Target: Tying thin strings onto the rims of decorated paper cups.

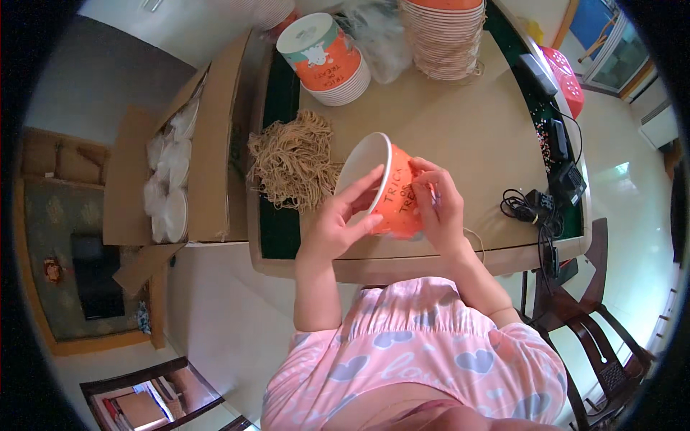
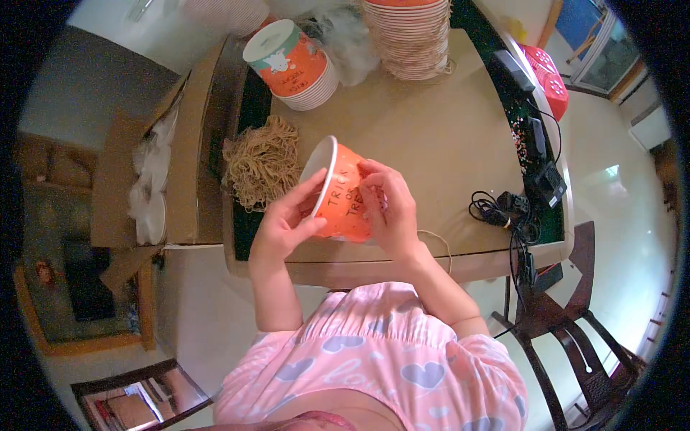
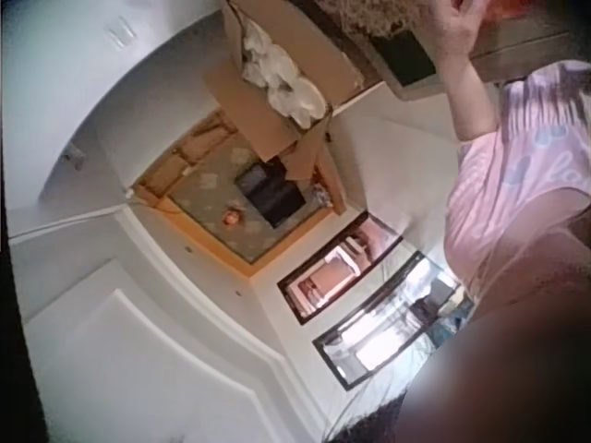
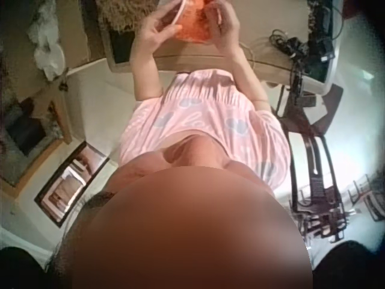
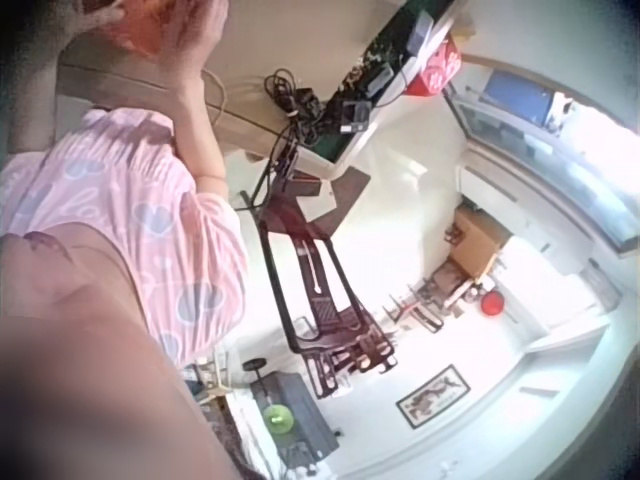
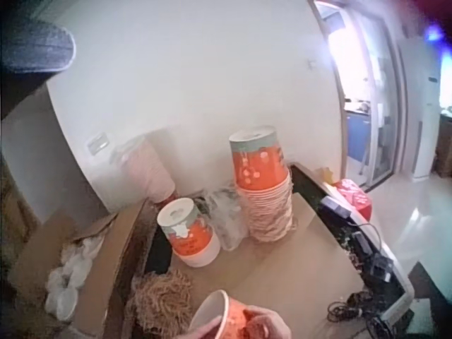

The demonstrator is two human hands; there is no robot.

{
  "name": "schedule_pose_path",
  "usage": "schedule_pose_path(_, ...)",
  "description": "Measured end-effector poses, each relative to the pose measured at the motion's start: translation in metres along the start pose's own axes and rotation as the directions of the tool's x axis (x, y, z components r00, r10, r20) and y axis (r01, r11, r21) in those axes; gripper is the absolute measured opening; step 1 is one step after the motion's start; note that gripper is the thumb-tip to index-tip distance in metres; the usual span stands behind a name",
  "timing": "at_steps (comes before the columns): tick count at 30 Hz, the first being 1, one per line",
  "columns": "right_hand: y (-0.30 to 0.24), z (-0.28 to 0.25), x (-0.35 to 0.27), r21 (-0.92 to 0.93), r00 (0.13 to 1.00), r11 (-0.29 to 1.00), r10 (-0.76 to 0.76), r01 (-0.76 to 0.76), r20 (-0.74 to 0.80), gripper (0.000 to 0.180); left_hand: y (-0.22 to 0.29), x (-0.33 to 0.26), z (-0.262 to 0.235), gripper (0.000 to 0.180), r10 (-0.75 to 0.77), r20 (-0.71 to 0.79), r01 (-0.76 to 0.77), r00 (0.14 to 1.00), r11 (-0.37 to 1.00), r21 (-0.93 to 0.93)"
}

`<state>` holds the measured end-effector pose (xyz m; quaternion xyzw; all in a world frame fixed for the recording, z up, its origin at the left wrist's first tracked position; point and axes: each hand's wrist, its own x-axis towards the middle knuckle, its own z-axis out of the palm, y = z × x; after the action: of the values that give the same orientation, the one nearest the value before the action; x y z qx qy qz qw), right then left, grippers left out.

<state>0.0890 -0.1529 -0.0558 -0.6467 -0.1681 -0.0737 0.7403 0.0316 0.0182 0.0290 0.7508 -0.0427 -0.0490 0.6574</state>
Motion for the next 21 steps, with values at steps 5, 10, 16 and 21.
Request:
schedule_pose_path(5,0.002,-0.001,-0.002,-0.123,0.996,0.989,-0.071,0.078,0.058,0.011,-0.011,-0.02,-0.018,0.04,-0.182,-0.036,0.173,0.983,0.828,0.534)
schedule_pose_path(10,-0.006,0.006,-0.002,-0.183,0.985,0.97,-0.147,0.161,0.087,0.011,-0.019,-0.016,-0.013,0.038,-0.193,-0.216,0.233,0.957,0.955,0.181)
schedule_pose_path(16,0.005,0.003,0.002,-0.202,0.993,0.975,-0.08,0.096,0.088,0.009,-0.009,-0.022,-0.014,0.071,-0.053,0.048,0.06,0.997,0.986,-0.157)
schedule_pose_path(21,-0.002,0.005,0.003,-0.149,0.997,0.989,-0.014,0.025,0.073,0.008,-0.008,-0.018,-0.015,0.068,-0.051,0.037,0.061,0.998,0.922,-0.382)
